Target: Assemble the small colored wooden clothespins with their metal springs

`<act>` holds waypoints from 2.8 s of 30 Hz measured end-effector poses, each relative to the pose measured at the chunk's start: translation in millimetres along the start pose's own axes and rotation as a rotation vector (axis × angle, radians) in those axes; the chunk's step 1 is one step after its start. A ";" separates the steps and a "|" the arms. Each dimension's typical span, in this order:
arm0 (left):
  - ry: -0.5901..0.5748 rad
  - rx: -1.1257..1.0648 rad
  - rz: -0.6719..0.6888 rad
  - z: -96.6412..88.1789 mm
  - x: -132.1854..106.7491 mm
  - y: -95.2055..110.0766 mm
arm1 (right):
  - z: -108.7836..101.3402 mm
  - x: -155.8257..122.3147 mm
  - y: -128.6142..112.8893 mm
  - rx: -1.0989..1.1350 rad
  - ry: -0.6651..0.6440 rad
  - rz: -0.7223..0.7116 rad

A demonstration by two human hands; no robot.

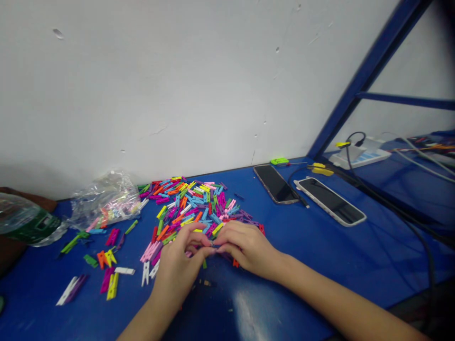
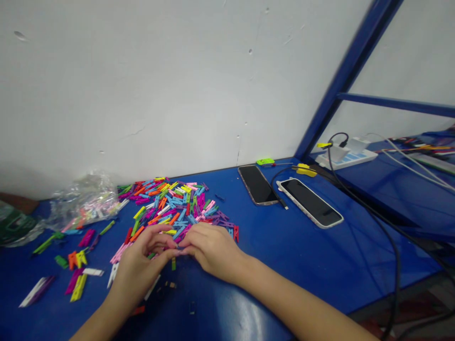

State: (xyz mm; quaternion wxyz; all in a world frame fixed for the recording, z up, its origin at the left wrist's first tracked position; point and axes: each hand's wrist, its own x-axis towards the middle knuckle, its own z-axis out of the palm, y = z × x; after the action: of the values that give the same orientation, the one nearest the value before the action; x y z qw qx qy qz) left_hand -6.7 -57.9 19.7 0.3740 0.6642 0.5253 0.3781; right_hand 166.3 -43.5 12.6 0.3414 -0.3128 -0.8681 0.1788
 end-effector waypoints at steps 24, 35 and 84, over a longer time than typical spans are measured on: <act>0.075 -0.135 0.055 6.0 -4.5 11.8 | -1.8 4.4 -10.1 0.332 0.093 0.274; 0.039 0.151 0.157 -0.4 0.9 2.8 | 1.0 4.1 -4.7 0.387 0.095 0.343; -0.024 -0.355 -0.212 4.3 7.8 6.1 | -8.5 10.0 13.0 1.480 0.169 0.794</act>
State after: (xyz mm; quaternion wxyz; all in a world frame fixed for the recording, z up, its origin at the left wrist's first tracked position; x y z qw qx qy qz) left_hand 1.0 -51.7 24.1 0.5291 0.5334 0.5131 0.4151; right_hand 172.1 -26.4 16.6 0.4340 -0.3027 -0.3240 0.7843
